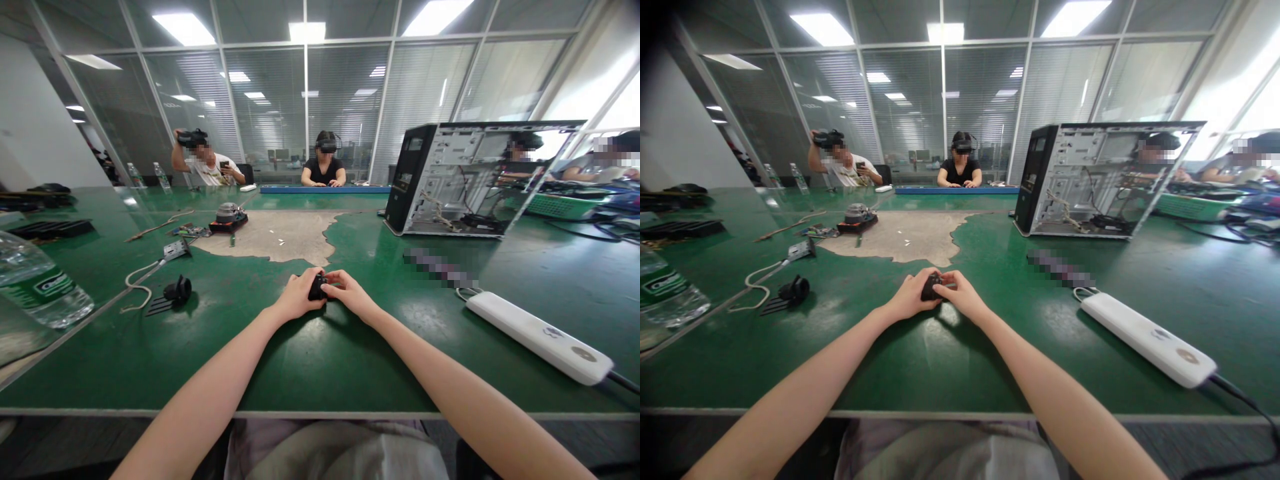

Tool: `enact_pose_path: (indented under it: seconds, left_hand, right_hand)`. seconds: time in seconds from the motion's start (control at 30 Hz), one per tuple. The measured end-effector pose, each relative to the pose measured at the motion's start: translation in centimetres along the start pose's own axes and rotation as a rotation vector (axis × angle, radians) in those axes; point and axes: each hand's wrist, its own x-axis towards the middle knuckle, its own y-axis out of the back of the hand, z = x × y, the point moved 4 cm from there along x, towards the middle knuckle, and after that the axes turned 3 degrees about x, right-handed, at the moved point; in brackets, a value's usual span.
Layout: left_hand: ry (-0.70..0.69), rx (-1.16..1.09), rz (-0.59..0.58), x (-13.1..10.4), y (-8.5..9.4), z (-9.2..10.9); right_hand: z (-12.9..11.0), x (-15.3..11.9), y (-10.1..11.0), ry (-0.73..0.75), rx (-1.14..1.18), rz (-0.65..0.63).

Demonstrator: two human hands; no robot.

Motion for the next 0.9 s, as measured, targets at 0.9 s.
enact_pose_path:
  seconds: [0.9]
  left_hand:
    - [-0.023, 0.027, 0.009, -0.1, -0.1, -0.1]
  right_hand:
    - [-1.2, -0.5, -0.1, 0.035, 0.068, -0.1]
